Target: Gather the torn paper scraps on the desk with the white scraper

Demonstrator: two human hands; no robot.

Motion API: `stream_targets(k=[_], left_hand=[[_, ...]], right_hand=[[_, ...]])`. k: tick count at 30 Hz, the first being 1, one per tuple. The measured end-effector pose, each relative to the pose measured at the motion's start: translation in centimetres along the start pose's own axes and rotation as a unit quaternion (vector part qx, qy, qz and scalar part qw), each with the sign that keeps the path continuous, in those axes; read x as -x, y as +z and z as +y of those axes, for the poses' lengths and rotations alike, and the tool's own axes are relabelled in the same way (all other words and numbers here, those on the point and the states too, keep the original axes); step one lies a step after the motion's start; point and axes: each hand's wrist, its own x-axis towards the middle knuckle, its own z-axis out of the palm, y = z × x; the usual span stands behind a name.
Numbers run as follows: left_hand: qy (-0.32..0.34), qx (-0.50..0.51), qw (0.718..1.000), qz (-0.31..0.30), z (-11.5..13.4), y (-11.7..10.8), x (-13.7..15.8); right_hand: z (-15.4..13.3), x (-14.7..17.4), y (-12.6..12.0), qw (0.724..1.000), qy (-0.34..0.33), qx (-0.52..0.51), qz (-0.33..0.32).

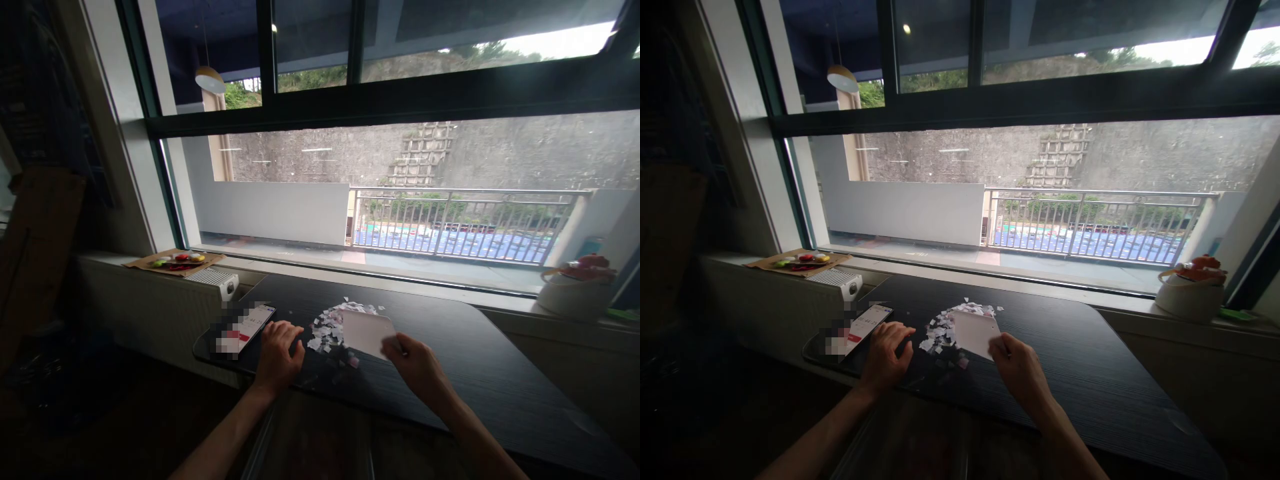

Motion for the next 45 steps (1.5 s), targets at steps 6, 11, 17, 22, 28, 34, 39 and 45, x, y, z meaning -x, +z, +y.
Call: stream_targets(k=[6, 11, 17, 22, 28, 34, 39, 45], left_hand=[[0.008, 0.009, 1.0, -0.004, 0.1, -0.2, 0.0], [0.017, 0.013, 1.0, -0.003, 0.3, -0.4, 0.0], [0.039, 0.016, 0.999, -0.018, 0.4, -0.8, 0.2], [0.031, 0.017, 0.999, -0.024, 0.6, -0.8, 0.2], [0.027, 0.018, 0.999, -0.033, 0.8, -0.8, 0.2], [0.025, 0.018, 0.999, -0.036, 0.8, -0.9, 0.1], [0.023, 0.02, 0.999, -0.035, 0.9, -1.0, 0.0], [0.019, 0.021, 0.999, -0.036, 0.9, -0.8, 0.1]], right_hand=[[0.8, 1.1, -2.3, 0.998, 0.016, 0.034, 0.047], [1.0, 2.7, -2.2, 1.0, 0.011, -0.024, 0.01], [0.5, 3.2, -0.9, 0.995, 0.029, -0.09, -0.015], [2.0, 3.4, -1.8, 0.992, 0.053, -0.114, 0.002], [3.9, 3.1, -1.9, 0.971, 0.14, -0.194, -0.004], [3.5, 2.9, -0.2, 0.945, 0.182, -0.26, -0.075], [3.0, 3.0, 0.3, 0.935, 0.182, -0.288, -0.1], [2.6, 2.9, 0.3, 0.923, 0.189, -0.287, -0.17]])
